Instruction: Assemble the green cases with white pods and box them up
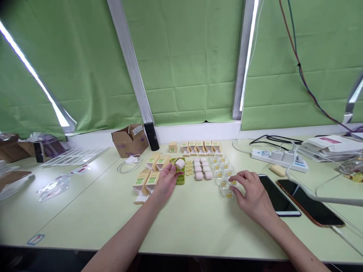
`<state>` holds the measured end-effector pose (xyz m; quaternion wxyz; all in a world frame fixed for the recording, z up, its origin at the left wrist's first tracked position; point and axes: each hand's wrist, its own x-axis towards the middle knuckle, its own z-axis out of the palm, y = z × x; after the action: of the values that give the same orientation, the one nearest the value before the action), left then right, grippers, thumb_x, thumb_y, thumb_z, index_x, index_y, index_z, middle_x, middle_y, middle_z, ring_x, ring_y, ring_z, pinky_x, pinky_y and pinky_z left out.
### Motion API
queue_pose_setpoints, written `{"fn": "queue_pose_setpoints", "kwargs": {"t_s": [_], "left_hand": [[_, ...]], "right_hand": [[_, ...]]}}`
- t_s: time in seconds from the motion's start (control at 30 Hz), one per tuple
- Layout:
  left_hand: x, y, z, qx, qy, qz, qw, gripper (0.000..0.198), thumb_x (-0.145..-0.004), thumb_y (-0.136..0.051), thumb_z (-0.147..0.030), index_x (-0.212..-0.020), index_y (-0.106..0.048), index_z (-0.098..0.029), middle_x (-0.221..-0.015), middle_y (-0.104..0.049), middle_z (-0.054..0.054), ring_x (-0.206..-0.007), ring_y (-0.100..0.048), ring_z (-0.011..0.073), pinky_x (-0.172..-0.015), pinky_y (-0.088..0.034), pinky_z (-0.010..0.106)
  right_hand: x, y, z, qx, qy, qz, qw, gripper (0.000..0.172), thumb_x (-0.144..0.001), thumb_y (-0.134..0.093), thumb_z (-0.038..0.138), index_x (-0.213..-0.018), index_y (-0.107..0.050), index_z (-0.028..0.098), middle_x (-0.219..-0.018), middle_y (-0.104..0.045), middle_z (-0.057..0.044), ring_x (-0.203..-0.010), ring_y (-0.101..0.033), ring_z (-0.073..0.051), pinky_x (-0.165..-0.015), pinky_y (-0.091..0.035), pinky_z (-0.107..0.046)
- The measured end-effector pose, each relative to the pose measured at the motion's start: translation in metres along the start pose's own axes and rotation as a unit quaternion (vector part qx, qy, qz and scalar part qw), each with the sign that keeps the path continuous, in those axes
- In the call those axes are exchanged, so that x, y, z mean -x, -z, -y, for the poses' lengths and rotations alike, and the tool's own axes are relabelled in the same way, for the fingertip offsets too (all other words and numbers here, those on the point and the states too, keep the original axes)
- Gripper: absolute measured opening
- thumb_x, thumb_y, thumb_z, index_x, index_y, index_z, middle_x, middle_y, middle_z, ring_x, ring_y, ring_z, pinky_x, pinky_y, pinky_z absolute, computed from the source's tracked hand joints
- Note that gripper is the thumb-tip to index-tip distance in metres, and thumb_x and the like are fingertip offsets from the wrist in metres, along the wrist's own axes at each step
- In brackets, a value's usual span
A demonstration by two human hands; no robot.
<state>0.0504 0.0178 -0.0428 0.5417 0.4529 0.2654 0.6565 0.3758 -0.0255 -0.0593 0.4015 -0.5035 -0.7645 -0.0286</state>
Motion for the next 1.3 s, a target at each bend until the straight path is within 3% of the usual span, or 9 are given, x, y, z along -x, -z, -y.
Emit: {"fn": "queue_pose_setpoints", "kwargs": {"t_s": [0.23,0.33,0.43,0.6,0.67,0.77,0.87,1.1,1.3], "left_hand": [[-0.001,0.001,0.001,-0.004,0.006,-0.012,1.000,0.045,-0.077,-0.089,-0.051,-0.107,-0.077,-0.020,-0.107,-0.073,0.007,-0.094,-0.063,0.0166,-0.083,-0.053,0.029],[-0.001,0.001,0.001,-0.007,0.002,-0.008,1.000,0.043,-0.079,-0.088,-0.050,-0.107,-0.077,-0.020,-0.108,-0.073,0.007,-0.095,-0.064,0.0168,-0.083,-0.052,0.029],[-0.001,0.001,0.002,-0.008,0.001,-0.005,1.000,0.041,-0.081,-0.086,-0.049,-0.107,-0.076,-0.019,-0.109,-0.074,0.007,-0.095,-0.065,0.0169,-0.084,-0.052,0.029],[-0.002,0.001,0.002,-0.008,0.002,-0.008,1.000,0.045,-0.078,-0.088,-0.052,-0.106,-0.076,-0.019,-0.106,-0.074,0.007,-0.093,-0.064,0.0164,-0.082,-0.052,0.028],[-0.002,0.002,0.002,-0.009,0.002,-0.011,1.000,0.045,-0.079,-0.088,-0.052,-0.106,-0.076,-0.019,-0.108,-0.073,0.007,-0.094,-0.064,0.0165,-0.082,-0.053,0.028],[-0.002,0.003,0.002,-0.005,0.002,-0.018,1.000,0.043,-0.080,-0.087,-0.050,-0.106,-0.075,-0.018,-0.109,-0.073,0.007,-0.095,-0.065,0.0164,-0.083,-0.052,0.028],[-0.002,0.004,0.001,0.005,-0.003,-0.029,1.000,0.041,-0.080,-0.087,-0.050,-0.104,-0.075,-0.018,-0.110,-0.073,0.007,-0.096,-0.065,0.0167,-0.083,-0.053,0.029],[-0.004,0.005,-0.002,0.011,-0.020,-0.058,0.998,0.040,-0.081,-0.086,-0.051,-0.101,-0.074,-0.019,-0.112,-0.072,0.006,-0.096,-0.065,0.0167,-0.079,-0.054,0.027],[-0.004,0.006,-0.001,-0.001,-0.031,-0.071,0.997,0.042,-0.080,-0.086,-0.051,-0.104,-0.074,-0.019,-0.111,-0.074,0.006,-0.094,-0.067,0.0163,-0.077,-0.053,0.026]], "right_hand": [[0.021,-0.018,-0.014,0.012,-0.014,0.042,0.999,0.019,-0.088,-0.062,0.029,-0.101,-0.076,0.028,-0.104,-0.066,-0.011,-0.095,-0.058,-0.031,-0.086,-0.051,-0.048],[0.023,-0.020,-0.011,-0.060,-0.049,0.048,0.996,0.012,-0.087,-0.063,0.034,-0.086,-0.074,0.028,-0.099,-0.068,-0.010,-0.093,-0.059,-0.031,-0.087,-0.050,-0.050],[0.020,-0.013,0.002,-0.190,-0.111,0.054,0.974,0.020,-0.090,-0.065,0.046,-0.086,-0.073,0.029,-0.098,-0.071,-0.010,-0.093,-0.061,-0.030,-0.083,-0.052,-0.046],[0.000,-0.001,0.043,-0.483,-0.211,0.064,0.847,0.034,-0.082,-0.080,0.057,-0.084,-0.069,0.025,-0.101,-0.074,-0.010,-0.116,-0.064,-0.033,-0.095,-0.054,-0.044],[-0.012,-0.004,0.060,-0.586,-0.226,0.073,0.775,0.031,-0.080,-0.085,0.052,-0.086,-0.069,0.026,-0.099,-0.074,-0.007,-0.106,-0.069,-0.030,-0.097,-0.056,-0.050],[-0.033,-0.018,0.081,-0.705,-0.226,0.111,0.663,0.025,-0.083,-0.083,0.044,-0.094,-0.068,0.028,-0.114,-0.075,-0.006,-0.113,-0.070,-0.028,-0.105,-0.052,-0.056],[-0.057,-0.042,0.091,-0.757,-0.235,0.116,0.599,0.025,-0.083,-0.082,0.039,-0.099,-0.066,0.029,-0.112,-0.078,-0.006,-0.113,-0.073,-0.031,-0.103,-0.054,-0.057],[-0.088,-0.097,0.091,-0.771,-0.311,0.030,0.555,0.023,-0.083,-0.075,0.044,-0.095,-0.066,0.027,-0.102,-0.081,-0.009,-0.083,-0.074,-0.024,-0.075,-0.060,-0.041],[-0.073,-0.104,0.093,-0.745,-0.300,0.029,0.595,0.034,-0.078,-0.085,0.048,-0.100,-0.070,0.026,-0.102,-0.079,-0.006,-0.091,-0.074,-0.024,-0.076,-0.062,-0.040]]}}
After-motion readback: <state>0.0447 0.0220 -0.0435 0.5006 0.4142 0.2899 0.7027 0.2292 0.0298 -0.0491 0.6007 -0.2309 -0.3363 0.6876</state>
